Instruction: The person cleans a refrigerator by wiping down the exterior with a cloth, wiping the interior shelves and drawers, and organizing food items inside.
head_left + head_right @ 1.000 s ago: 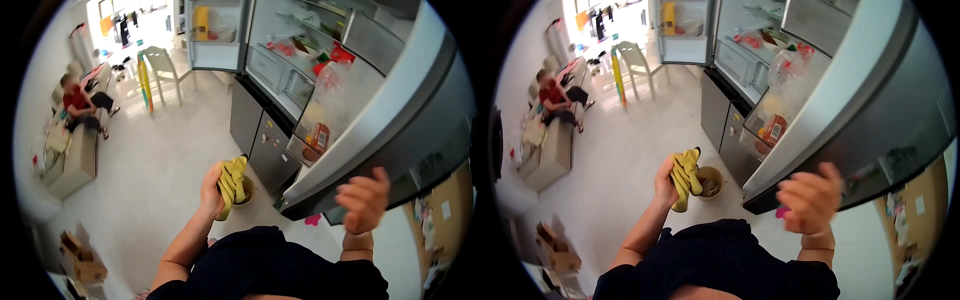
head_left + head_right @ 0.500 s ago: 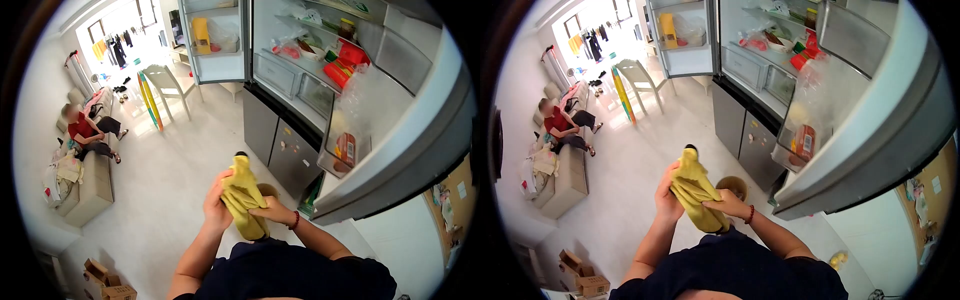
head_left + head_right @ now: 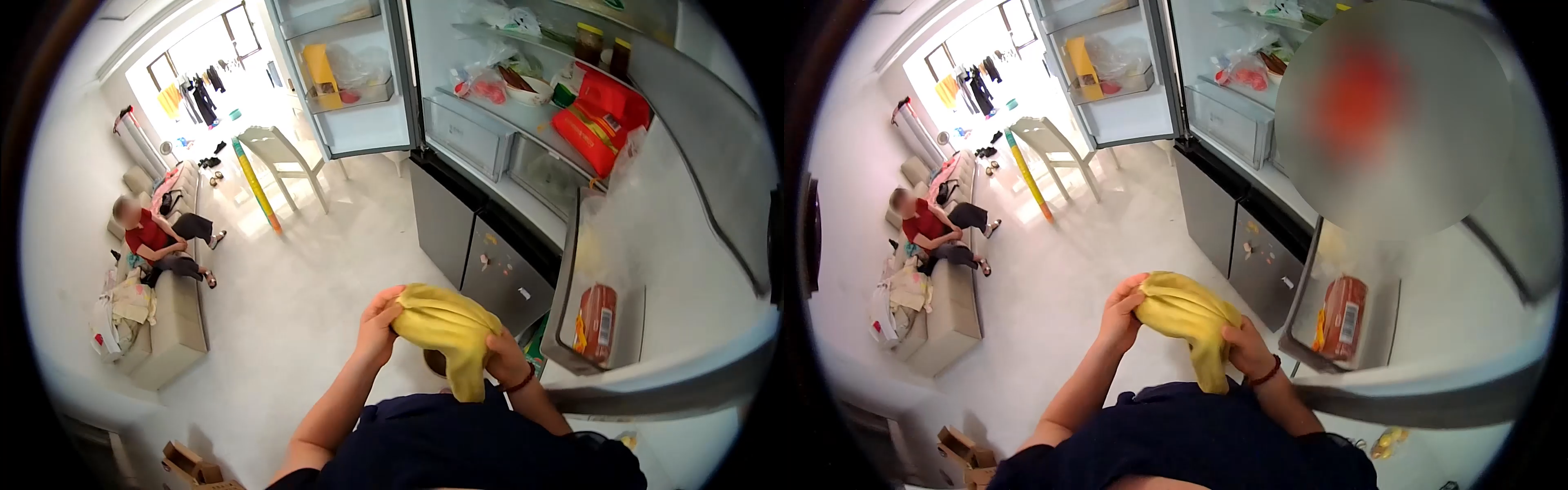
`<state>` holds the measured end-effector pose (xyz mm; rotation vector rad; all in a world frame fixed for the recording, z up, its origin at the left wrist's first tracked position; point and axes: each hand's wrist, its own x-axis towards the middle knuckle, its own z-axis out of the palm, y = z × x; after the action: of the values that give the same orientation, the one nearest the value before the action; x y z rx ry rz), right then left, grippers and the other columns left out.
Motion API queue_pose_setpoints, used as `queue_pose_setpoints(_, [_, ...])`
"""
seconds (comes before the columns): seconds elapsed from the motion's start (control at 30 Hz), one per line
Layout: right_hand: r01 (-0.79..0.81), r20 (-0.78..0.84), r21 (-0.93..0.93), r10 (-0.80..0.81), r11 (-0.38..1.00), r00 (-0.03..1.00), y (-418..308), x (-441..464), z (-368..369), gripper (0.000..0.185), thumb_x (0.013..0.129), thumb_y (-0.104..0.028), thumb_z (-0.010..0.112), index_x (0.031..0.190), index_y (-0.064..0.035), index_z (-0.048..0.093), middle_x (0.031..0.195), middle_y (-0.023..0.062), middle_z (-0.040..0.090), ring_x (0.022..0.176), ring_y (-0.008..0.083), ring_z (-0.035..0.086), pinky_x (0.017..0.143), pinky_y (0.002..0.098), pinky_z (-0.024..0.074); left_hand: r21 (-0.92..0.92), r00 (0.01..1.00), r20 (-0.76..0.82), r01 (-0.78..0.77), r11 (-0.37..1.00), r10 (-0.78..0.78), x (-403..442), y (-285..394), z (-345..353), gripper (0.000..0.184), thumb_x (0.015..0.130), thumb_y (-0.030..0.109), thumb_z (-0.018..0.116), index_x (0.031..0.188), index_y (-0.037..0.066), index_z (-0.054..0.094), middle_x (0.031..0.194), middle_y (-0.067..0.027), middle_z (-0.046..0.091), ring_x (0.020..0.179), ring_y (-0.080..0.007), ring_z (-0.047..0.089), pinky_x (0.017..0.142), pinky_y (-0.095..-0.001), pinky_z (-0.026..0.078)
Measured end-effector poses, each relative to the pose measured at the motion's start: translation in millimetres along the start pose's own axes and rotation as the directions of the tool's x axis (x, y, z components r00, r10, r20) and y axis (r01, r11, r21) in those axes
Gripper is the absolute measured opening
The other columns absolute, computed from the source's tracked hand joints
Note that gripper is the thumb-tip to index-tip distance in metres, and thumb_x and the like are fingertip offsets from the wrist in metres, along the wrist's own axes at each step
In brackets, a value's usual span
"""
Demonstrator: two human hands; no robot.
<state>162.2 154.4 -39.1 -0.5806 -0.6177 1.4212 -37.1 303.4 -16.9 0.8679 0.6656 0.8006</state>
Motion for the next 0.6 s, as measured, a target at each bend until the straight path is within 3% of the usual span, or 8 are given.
queue_pose_setpoints(0.17, [0.162,-0.118,0.099,-0.150,0.982,0.982,-7.0,-8.5,-22.2,0.067,0.084,-0.032,0.070,0.135,0.0025,0.043,0.131,0.0150,0.054,0.120,0.0272,0.054,0.100,0.0389,0.0439,0.067,0.960,0.237,0.136,0.988,-0.148,57.5,-24.6,20.4,0.030,0.095,0.010,0.052,0.125,0.006,0.055,0.117,-0.0092,0.063,0.108,-0.0173,0.059,0.087,-0.0316,0.050])
queue_pose_setpoints(0.27, [0.275,-0.224,0.173,-0.234,0.946,0.946,-8.2,-6.3,-43.3,0.073,0.083,-0.042,0.069,0.138,-0.0013,0.041,0.135,0.0155,0.051,0.122,0.0300,0.051,0.102,0.0428,0.0420,0.102,0.928,0.284,0.222,0.970,-0.243,81.2,-18.3,33.0,0.031,0.095,0.012,0.053,0.125,0.006,0.055,0.119,-0.0088,0.063,0.102,-0.0151,0.059,0.085,-0.0301,0.050])
queue_pose_setpoints(0.3, [0.319,-0.290,0.185,-0.259,0.930,0.921,-7.4,0.8,-46.7,0.074,0.083,-0.044,0.067,0.138,-0.0016,0.041,0.135,0.0153,0.051,0.122,0.0299,0.052,0.102,0.0431,0.0422,0.229,0.926,0.268,0.206,0.951,-0.265,94.5,-18.3,27.1,0.032,0.095,0.015,0.054,0.125,0.005,0.055,0.121,-0.0083,0.062,0.094,-0.0134,0.058,0.083,-0.0301,0.050])
queue_pose_setpoints(0.33, [0.364,-0.349,0.191,-0.284,0.912,0.893,-6.9,11.8,-49.9,0.075,0.083,-0.047,0.064,0.138,-0.0018,0.040,0.135,0.0152,0.051,0.121,0.0297,0.052,0.102,0.0434,0.0425,0.235,0.922,0.265,0.222,0.946,-0.282,108.7,-15.8,23.8,0.032,0.095,0.015,0.054,0.126,0.005,0.055,0.121,-0.0081,0.062,0.092,-0.0130,0.058,0.082,-0.0300,0.050])
queue_pose_setpoints(0.53, [0.397,-0.333,0.045,-0.361,0.917,0.871,-4.7,103.9,-43.9,0.064,0.086,-0.042,0.050,0.136,-0.0018,0.044,0.131,0.0133,0.054,0.118,0.0282,0.054,0.100,0.0414,0.0424,0.218,0.903,0.274,0.277,0.936,-0.331,186.8,24.9,-28.5,0.033,0.094,0.015,0.054,0.125,0.005,0.055,0.119,-0.0075,0.063,0.090,-0.0122,0.057,0.079,-0.0286,0.050])
queue_pose_setpoints(0.6, [0.399,-0.399,0.009,-0.362,0.917,0.842,2.4,139.7,-53.0,0.062,0.082,-0.029,0.054,0.136,-0.0011,0.043,0.130,0.0131,0.054,0.118,0.0281,0.054,0.101,0.0405,0.0416,0.205,0.903,0.263,0.291,0.935,-0.339,215.1,47.5,-54.9,0.033,0.094,0.016,0.054,0.125,0.005,0.055,0.118,-0.0076,0.064,0.090,-0.0121,0.057,0.078,-0.0277,0.049])
